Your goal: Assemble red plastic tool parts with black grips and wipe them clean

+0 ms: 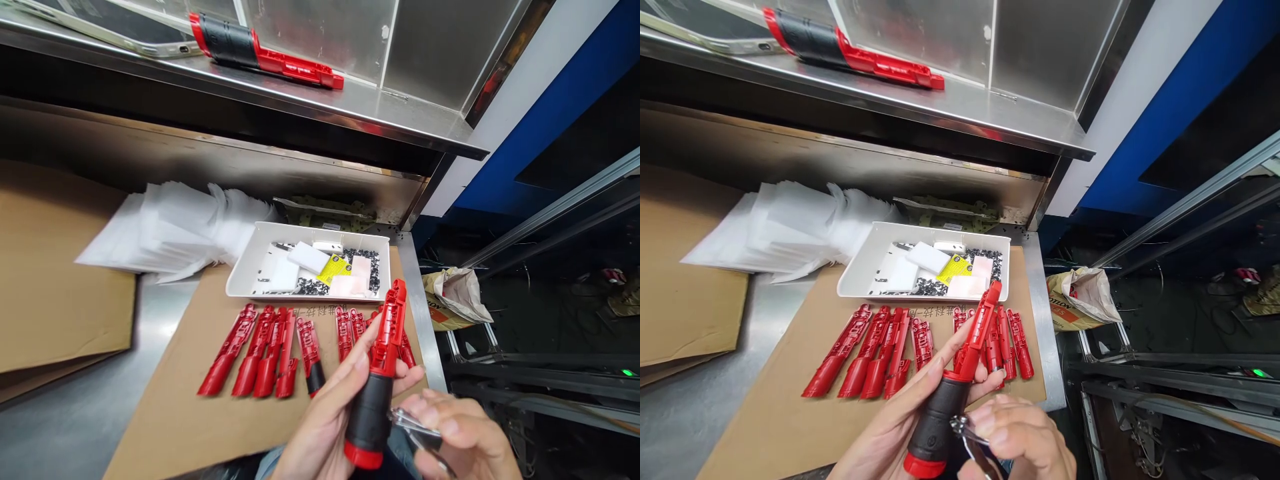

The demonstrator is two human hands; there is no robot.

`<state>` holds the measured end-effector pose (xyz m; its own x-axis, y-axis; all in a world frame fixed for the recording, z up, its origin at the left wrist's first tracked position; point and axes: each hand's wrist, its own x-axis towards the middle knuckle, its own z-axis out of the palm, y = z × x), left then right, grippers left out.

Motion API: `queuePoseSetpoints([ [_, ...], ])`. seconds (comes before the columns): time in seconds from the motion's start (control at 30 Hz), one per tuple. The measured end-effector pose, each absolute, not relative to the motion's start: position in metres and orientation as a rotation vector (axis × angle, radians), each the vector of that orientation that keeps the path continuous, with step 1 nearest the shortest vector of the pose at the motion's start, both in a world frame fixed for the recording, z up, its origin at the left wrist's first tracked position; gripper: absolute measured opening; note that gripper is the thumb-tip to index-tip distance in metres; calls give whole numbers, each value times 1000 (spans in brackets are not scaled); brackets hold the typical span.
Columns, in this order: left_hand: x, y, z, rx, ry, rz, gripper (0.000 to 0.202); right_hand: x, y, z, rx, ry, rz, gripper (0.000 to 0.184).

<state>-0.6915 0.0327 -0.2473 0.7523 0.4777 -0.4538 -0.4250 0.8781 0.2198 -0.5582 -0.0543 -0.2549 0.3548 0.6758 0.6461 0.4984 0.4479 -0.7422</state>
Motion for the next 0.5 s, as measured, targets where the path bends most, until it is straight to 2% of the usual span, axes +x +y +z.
queuePoseSetpoints([
  [0.07,-693,32,-249,100,524,495,71,-561,-51,-254,-1197,-1387,195,21],
  [0.23,-695,31,-246,130,538,482,70,-576,-46,-267,-1204,-1195,1,9],
  [0.5,-695,33,-238,200,630,467,67,-578,-43,-269,-1235,-1232,-53,11],
])
